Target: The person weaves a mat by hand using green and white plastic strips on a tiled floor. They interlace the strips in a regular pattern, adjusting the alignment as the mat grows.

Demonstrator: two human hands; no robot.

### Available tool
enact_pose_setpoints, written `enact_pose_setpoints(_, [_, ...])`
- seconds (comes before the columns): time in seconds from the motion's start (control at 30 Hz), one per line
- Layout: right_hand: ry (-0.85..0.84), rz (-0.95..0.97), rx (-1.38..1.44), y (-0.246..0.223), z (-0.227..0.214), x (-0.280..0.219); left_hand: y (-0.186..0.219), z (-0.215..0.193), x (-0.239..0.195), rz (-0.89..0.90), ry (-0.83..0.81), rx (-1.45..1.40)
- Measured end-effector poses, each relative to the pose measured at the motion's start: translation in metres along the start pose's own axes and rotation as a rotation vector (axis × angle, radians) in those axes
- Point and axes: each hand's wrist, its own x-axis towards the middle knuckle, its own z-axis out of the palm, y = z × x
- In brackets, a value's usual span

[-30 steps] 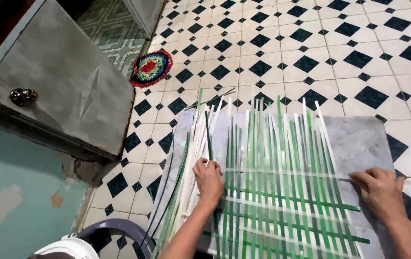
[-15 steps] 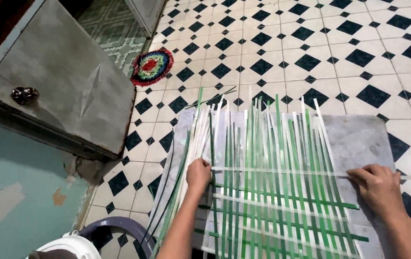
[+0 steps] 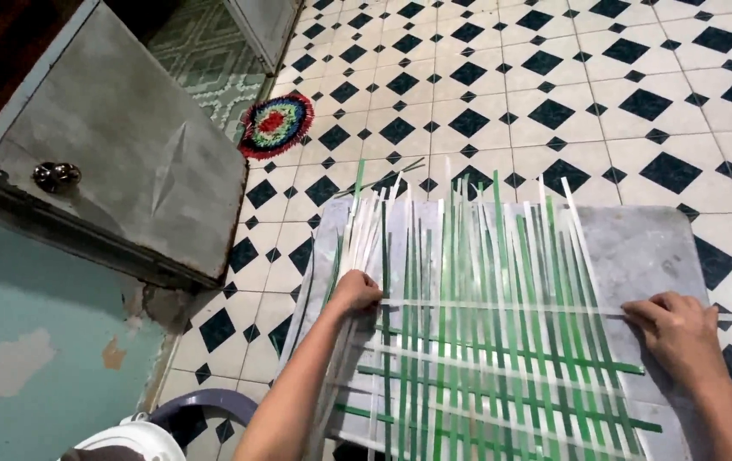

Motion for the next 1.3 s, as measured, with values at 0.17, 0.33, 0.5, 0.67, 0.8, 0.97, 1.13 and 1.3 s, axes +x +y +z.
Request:
enact_pose_setpoints(0.17, [-0.064,0.037,0.015,-0.006,-0.010,0.000,0.005,-0.001,-0.040,-0.024,0.025,-0.159])
enact_pose_setpoints(0.33, [-0.007,0.064,0.088,-0.023,-0.028,-0.006,-0.007,0.004,-0.049,0.090,0.066,-0.220])
enact_pose_setpoints(0.5, [-0.099,0.072,0.054,-0.013,-0.020,-0.002,-0.008,0.004,-0.060,0.130,0.044,-0.433])
enact_pose_setpoints(0.67, [-0.001,-0.025,-0.011,0.004,0.002,0.001,-0.018,0.012,-0.050,0.122,0.045,-0.531])
enact_pose_setpoints(0.8, [0.089,-0.029,0.022,0.002,0.010,-0.005,-0.019,0.024,-0.046,0.074,0.126,-0.392])
enact_pose_setpoints(0.97, [0.016,-0.091,0.047,-0.024,-0.027,-0.009,-0.023,0.041,-0.046,0.187,0.268,-0.256])
enact_pose_setpoints(1.13, [0.215,0.027,-0.135,-0.039,-0.053,-0.065,-0.047,0.075,-0.089,0.520,0.657,0.083])
enact_pose_setpoints(1.3, [-0.575,0.607,0.114,-0.086,-0.074,-0.125,-0.061,0.129,-0.125,0.117,0.516,0.227])
